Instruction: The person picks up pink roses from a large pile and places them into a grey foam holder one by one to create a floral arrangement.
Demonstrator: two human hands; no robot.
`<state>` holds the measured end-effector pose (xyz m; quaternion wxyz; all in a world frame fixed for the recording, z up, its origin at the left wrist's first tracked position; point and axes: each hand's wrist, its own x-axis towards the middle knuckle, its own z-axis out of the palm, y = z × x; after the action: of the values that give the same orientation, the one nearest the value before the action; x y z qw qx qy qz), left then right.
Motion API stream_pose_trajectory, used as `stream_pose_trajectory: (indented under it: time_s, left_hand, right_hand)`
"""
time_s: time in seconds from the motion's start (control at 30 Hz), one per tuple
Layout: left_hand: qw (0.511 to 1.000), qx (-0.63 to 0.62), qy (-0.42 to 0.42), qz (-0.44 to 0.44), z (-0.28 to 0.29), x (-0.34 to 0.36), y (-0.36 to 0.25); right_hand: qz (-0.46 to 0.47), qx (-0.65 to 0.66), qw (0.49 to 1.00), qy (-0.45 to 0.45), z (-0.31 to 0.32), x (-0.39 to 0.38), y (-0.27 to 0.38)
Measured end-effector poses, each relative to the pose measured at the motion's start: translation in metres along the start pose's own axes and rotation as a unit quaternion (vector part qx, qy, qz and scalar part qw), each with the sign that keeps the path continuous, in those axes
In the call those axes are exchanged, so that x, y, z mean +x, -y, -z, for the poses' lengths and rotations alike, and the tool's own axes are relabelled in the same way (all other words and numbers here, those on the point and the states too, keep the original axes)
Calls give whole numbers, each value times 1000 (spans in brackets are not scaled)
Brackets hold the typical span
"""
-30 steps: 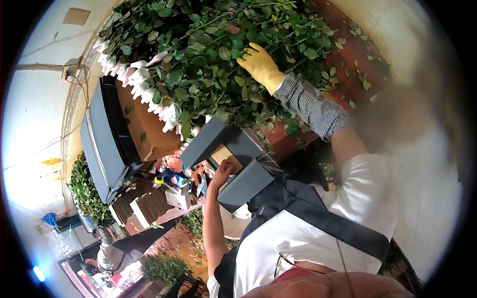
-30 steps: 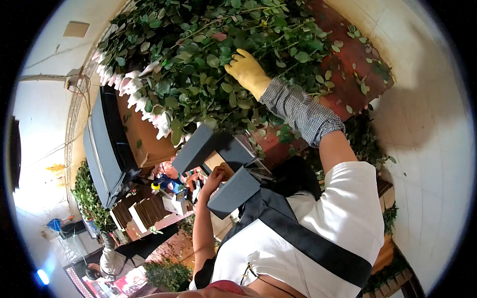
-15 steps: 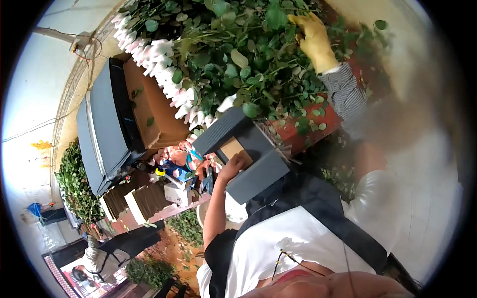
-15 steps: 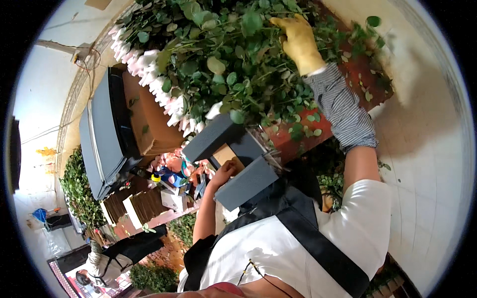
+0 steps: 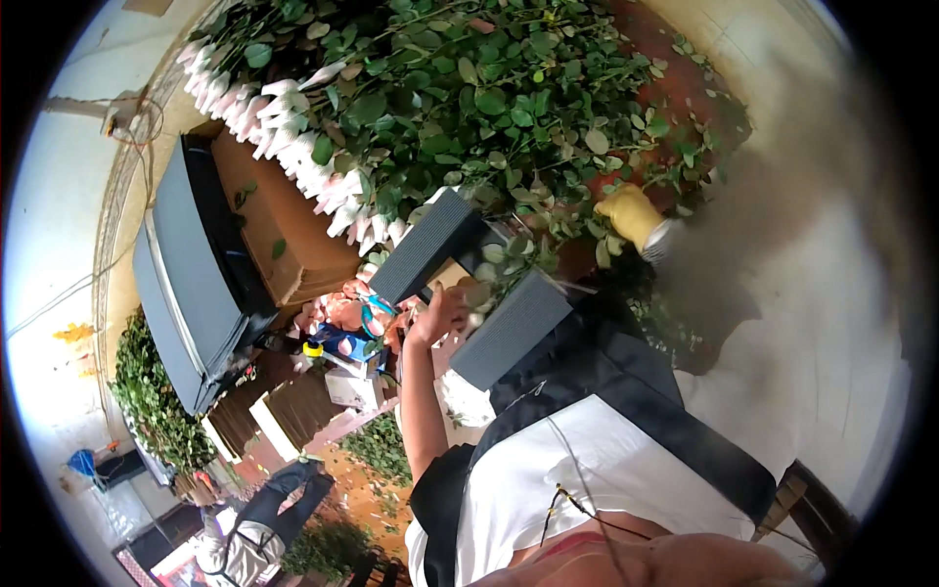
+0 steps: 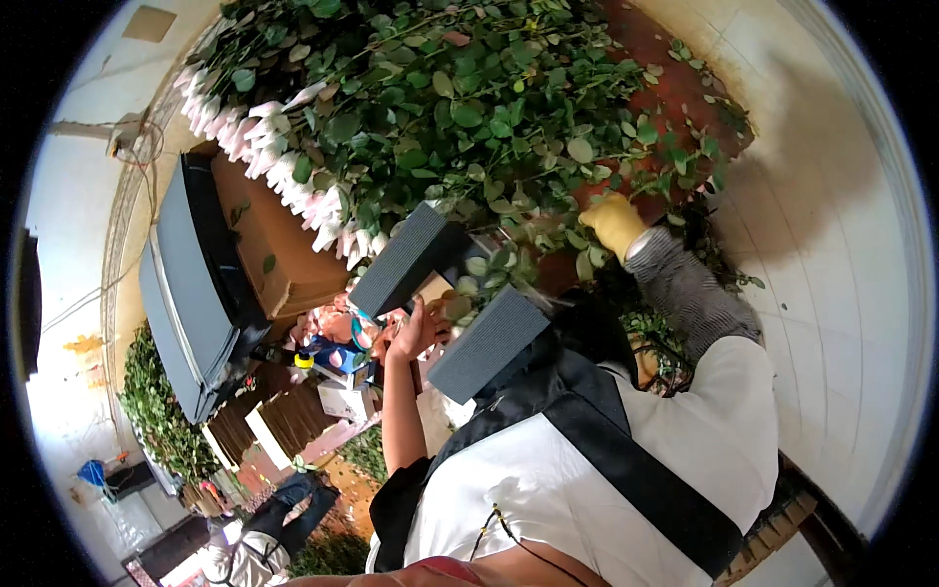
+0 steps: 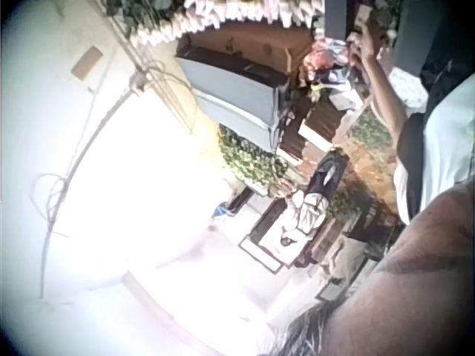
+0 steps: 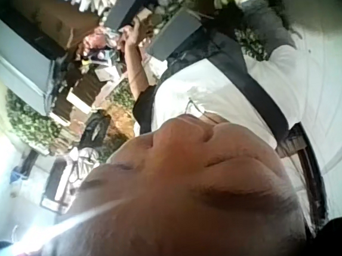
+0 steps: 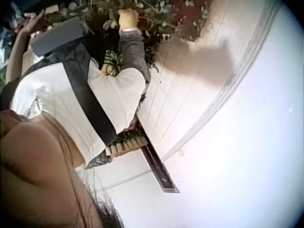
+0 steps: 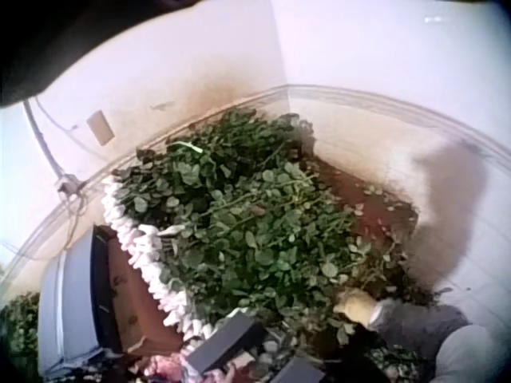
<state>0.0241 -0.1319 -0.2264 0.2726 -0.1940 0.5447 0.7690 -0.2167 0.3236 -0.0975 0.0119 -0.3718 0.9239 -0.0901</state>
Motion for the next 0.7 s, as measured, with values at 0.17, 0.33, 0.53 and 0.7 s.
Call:
stream_pose_trajectory:
  time_s: [0.17, 0.33, 0.53, 0.7]
  left_hand:
    - [865, 483, 5, -138, -94, -25, -68]
    - [866, 469, -63, -159, -109, -32, -68]
    - [866, 488, -95, -58, -109, -26, -69]
    - [878, 454, -117, -95, -112, -23, -61]
  right_hand:
    - [-86, 110, 955, 262, 12, -15, -38]
    - [-7, 387, 912, 133, 67, 72, 2]
    - [-27, -199, 979, 13, -1, 178, 18]
    - [-41, -63, 997, 1, 16, 185, 7]
